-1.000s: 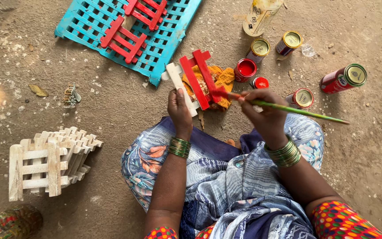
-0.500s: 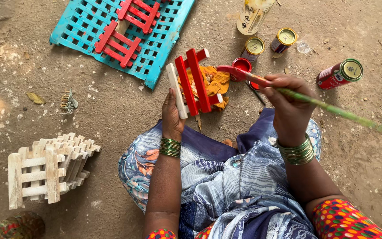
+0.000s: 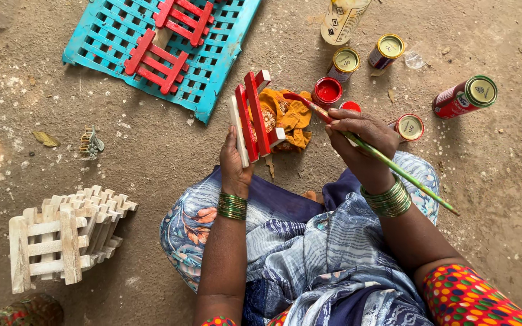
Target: The person sits on the ground and paints small wooden toy chairs red with a brush, dipping the brush into an open paint tin and coating the slats and legs of each piece, turning the pieces to reach different sides. Finished red pieces are set on a blue plastic crate beside them.
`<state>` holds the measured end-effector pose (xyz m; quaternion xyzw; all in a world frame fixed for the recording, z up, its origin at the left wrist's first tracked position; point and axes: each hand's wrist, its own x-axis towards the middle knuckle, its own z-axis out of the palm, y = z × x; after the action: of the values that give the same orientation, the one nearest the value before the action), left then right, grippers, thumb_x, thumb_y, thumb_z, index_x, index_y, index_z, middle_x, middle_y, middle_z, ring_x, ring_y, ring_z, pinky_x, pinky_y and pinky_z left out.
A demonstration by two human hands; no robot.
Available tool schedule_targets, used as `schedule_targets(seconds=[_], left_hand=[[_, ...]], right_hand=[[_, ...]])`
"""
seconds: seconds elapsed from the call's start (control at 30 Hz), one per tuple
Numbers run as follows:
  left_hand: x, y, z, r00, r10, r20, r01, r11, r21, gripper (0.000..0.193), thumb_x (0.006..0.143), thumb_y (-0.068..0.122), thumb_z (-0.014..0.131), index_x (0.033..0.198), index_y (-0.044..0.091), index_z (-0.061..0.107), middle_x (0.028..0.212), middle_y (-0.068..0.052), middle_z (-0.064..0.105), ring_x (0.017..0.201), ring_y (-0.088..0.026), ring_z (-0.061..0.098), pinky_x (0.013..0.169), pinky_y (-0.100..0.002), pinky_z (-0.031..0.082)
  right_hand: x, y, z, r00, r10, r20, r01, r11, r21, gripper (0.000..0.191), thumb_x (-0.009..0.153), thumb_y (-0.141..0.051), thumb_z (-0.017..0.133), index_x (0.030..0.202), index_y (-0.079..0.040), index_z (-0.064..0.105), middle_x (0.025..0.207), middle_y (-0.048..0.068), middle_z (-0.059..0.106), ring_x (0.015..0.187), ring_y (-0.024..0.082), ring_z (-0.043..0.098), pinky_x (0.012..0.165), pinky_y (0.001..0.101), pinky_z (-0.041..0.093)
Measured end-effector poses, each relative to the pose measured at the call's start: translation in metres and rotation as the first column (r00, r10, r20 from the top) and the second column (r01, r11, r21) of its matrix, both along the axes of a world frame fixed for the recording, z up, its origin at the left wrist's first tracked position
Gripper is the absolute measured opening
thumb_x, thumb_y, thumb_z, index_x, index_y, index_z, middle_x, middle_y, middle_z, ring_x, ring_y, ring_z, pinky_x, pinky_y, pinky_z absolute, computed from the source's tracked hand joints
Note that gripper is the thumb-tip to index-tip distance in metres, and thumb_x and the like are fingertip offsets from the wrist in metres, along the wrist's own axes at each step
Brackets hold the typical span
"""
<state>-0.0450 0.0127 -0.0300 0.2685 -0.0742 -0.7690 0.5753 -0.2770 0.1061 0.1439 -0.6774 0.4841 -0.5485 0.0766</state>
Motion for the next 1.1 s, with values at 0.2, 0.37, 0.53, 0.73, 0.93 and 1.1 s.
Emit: schedule_targets(seconds=[0.2,0.37,0.53,0.73,0.93,1.1], left_hand=[[-0.002,0.007,0.005,0.997,-0.06,-0.053,0.063,0.997,0.047,0.044,0.1,0.032,0.063,0.135,0.007,0.05,0.116,-0.012,0.07,0.098,-0.021,0.075,0.074,-0.033,0.068],[-0.002,0.007,0.001,0.99,-0.089,-0.108,0.087,0.996,-0.023,0.044,0.106,0.03,0.064,0.137,0.002,0.052,0.115,-0.017,0.071,0.095,-0.023,0.075,0.069,-0.031,0.065],[-0.005,0.006,0.001,1.0,-0.018,-0.001,0.018,1.0,-0.015,0.042,0.102,0.028,0.063,0.134,0.004,0.05,0.117,-0.016,0.069,0.103,-0.021,0.074,0.083,-0.035,0.066],[-0.003,0.006,0.0,0.998,-0.01,0.059,0.015,0.996,-0.086,0.052,0.099,0.03,0.064,0.139,0.0,0.049,0.121,-0.015,0.067,0.109,-0.02,0.072,0.089,-0.034,0.065],[-0.002,0.004,-0.002,0.999,-0.03,0.044,0.034,0.996,-0.086,0.052,0.098,0.029,0.066,0.138,0.0,0.049,0.12,-0.015,0.068,0.108,-0.021,0.072,0.088,-0.034,0.065],[-0.002,0.005,-0.004,0.999,-0.038,0.0,0.037,0.996,-0.081,0.047,0.1,0.025,0.066,0.136,0.0,0.05,0.119,-0.015,0.069,0.108,-0.021,0.072,0.089,-0.033,0.064]], right_hand=[[-0.001,-0.003,-0.009,0.982,0.027,0.188,-0.039,0.998,0.058,0.02,0.093,0.007,0.08,0.105,-0.002,0.068,0.119,0.015,0.075,0.111,0.02,0.074,0.098,0.032,0.061],[-0.003,-0.001,-0.011,0.962,0.039,0.27,-0.067,0.993,0.099,0.021,0.093,0.008,0.081,0.106,-0.001,0.067,0.12,0.015,0.074,0.115,0.02,0.072,0.101,0.0314,0.06],[-0.004,0.0,-0.011,0.948,0.042,0.315,-0.06,0.997,0.048,0.02,0.095,0.01,0.078,0.107,-0.001,0.066,0.121,0.015,0.073,0.116,0.02,0.072,0.102,0.0319,0.061],[-0.003,0.0,-0.011,0.923,0.049,0.381,-0.039,0.999,-0.034,0.021,0.098,0.01,0.076,0.11,-0.002,0.064,0.121,0.015,0.073,0.116,0.02,0.072,0.096,0.0291,0.062],[-0.001,-0.011,-0.01,0.927,0.045,0.373,-0.083,0.993,0.089,0.02,0.095,0.012,0.076,0.108,-0.001,0.067,0.117,0.017,0.074,0.105,0.021,0.073,0.089,0.0298,0.062],[-0.004,-0.013,-0.005,0.896,0.05,0.441,-0.069,0.997,0.026,0.019,0.098,0.01,0.076,0.108,-0.003,0.067,0.117,0.015,0.074,0.108,0.019,0.073,0.095,0.0301,0.062]])
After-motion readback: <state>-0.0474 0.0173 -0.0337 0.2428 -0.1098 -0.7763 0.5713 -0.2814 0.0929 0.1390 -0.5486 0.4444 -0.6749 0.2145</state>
